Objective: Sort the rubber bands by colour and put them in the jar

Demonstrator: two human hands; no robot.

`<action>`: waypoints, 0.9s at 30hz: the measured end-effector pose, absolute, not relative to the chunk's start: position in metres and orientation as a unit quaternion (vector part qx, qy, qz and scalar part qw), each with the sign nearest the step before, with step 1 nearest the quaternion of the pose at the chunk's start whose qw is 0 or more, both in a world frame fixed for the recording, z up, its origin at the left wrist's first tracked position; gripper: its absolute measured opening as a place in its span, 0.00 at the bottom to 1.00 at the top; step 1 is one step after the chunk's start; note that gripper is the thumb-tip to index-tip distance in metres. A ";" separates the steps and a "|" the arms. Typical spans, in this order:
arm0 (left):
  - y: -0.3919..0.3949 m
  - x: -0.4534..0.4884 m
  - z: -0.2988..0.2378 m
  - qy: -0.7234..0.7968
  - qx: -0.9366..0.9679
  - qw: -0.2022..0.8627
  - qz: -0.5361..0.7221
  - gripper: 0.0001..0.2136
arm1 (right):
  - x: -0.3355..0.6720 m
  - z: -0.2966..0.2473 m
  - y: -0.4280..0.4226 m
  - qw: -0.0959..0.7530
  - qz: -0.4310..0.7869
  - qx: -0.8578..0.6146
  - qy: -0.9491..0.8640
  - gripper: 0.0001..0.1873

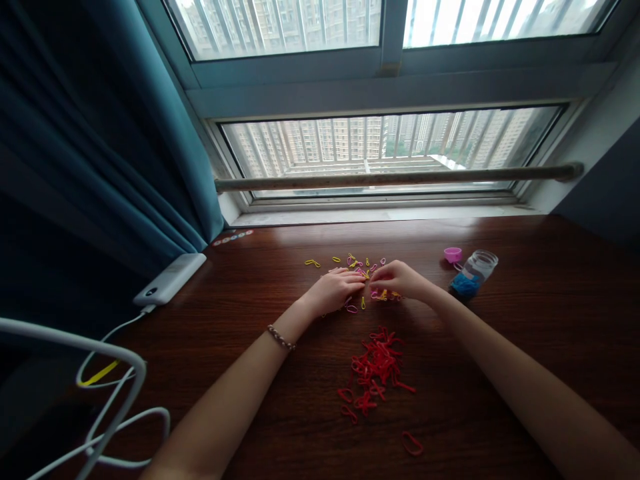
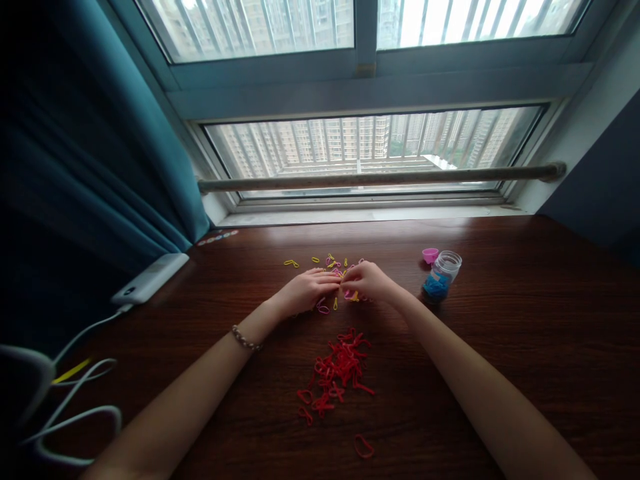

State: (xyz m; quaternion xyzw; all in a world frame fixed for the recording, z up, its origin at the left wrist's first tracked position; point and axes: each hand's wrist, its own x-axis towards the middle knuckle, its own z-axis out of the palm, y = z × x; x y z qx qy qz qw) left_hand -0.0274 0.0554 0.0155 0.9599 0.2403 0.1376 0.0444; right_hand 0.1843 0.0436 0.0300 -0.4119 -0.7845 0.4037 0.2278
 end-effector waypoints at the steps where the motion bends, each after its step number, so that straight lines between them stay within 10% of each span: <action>1: 0.055 -0.029 0.015 0.234 0.963 0.045 0.129 0.17 | 0.186 0.025 0.047 0.274 0.336 -0.429 -0.792 0.10; 9: 0.058 -0.041 0.017 0.245 0.950 0.122 0.153 0.17 | 0.185 -0.001 0.055 0.266 0.121 -0.406 -0.866 0.18; 27: 0.060 -0.033 0.008 0.393 0.897 0.049 0.197 0.06 | 0.190 0.003 0.055 0.329 0.130 -0.455 -0.817 0.11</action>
